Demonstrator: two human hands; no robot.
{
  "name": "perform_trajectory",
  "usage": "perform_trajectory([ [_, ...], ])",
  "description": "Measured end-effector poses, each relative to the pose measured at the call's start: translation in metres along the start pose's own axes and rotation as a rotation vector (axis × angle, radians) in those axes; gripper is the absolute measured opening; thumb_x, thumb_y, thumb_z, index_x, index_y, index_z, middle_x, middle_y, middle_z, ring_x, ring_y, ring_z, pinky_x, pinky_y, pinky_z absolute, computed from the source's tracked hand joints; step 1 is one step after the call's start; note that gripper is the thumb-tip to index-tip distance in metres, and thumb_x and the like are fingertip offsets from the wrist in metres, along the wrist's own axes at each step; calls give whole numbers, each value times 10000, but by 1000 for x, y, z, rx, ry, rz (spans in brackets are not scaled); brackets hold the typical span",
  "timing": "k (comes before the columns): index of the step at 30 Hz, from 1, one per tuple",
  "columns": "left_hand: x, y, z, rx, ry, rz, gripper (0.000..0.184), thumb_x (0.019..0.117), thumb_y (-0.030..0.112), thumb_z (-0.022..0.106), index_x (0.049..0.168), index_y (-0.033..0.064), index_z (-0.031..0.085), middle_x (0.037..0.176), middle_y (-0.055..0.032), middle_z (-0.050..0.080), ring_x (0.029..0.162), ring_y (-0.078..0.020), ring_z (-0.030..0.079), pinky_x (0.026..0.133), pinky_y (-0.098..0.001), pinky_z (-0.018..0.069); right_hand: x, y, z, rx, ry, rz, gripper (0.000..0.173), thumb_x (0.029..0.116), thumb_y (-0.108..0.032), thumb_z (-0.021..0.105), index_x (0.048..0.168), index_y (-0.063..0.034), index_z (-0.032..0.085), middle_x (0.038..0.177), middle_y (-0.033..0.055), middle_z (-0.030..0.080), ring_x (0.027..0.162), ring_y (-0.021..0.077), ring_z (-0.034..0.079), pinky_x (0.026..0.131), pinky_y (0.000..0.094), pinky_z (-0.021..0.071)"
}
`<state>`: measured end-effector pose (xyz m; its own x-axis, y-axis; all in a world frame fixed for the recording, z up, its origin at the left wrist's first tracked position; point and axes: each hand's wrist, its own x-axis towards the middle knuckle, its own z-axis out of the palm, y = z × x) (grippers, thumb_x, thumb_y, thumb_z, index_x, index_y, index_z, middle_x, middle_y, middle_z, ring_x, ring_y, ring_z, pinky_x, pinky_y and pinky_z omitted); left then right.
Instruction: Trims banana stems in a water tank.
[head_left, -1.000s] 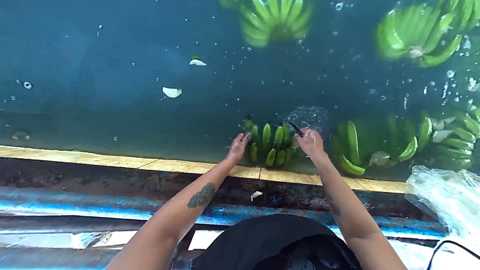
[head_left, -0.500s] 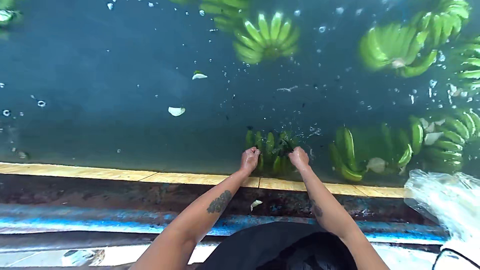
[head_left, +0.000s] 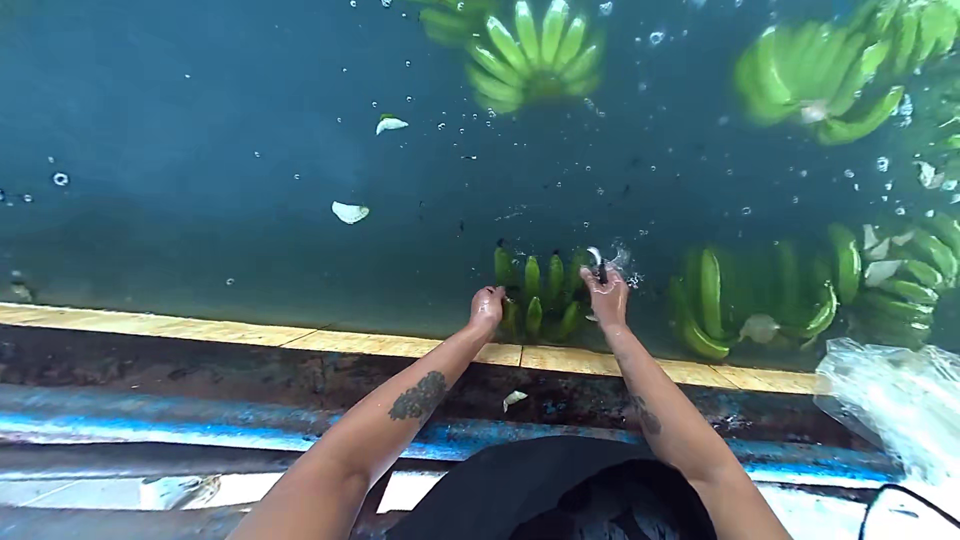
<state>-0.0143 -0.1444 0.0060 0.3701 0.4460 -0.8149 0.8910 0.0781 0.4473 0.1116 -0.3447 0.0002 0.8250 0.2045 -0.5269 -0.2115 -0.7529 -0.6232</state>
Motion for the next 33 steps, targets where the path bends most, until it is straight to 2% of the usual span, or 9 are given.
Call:
perform_trajectory([
  [5,22,24,-3,-9,285,349,585,1056,292,570,1419,-139,414,1420,-360,473,1339,-452,483,1140,-531,392,4,-36,-8,-423,-396,123,595,965,-502,657,1374,-74,598,1289,188,664,1227,358,621,1010,579,480],
  [9,59,35,1,34,64,135,549,1076,333,527,1476,-33,440,1457,-303,501,1377,-435,476,1136,-600,377,0,-28,14,-323,-344,198,752,938,-447,717,1494,-43,412,1259,215,662,1179,367,649,987,552,510],
  [19,44,10,-9,-240,259,-115,521,1134,308,311,1340,-125,517,1400,-338,510,1330,-411,500,1104,-557,393,-3,21,14,-45,-294,121,319,956,-212,695,1185,10,692,1113,199,706,1012,308,676,939,503,509],
  [22,48,10,-16,-485,230,-230,509,1136,325,306,1390,-74,495,1375,-272,536,1238,-348,555,1030,-525,458,0,33,18,257,-268,244,231,968,-194,708,1075,6,665,816,70,617,580,115,520,552,293,463],
  [25,59,3,-35,-700,137,-370,408,1122,342,329,1281,11,508,1042,-156,604,873,-253,618,762,-445,546,-4,26,15,490,-321,351,193,994,-158,679,1053,15,619,685,24,534,435,65,389,417,230,374],
  [27,62,8,-43,-591,75,-366,376,1114,321,335,1255,21,513,1000,-147,626,836,-246,629,728,-435,550,-12,17,15,453,-261,222,182,981,-155,694,1028,16,653,698,24,570,454,62,427,441,233,402],
  [28,61,16,-43,-429,75,-281,397,1118,270,361,1338,-22,516,1154,-189,635,996,-273,634,858,-463,537,-15,12,15,385,-197,130,205,976,-177,696,1066,7,687,762,39,618,517,78,484,505,260,443],
  [30,57,35,-37,25,74,48,449,1113,257,407,1379,-84,532,1370,-311,562,1301,-419,541,1096,-606,411,-20,3,17,224,-43,-18,272,988,-222,671,1146,-9,730,924,102,721,725,149,644,710,356,542],
  [33,58,60,-21,415,20,437,555,1094,412,434,1444,-12,504,1364,-299,583,1309,-466,540,1104,-662,393,-11,1,20,148,196,-228,226,962,-124,672,1084,48,755,997,204,759,938,300,742,910,485,569],
])
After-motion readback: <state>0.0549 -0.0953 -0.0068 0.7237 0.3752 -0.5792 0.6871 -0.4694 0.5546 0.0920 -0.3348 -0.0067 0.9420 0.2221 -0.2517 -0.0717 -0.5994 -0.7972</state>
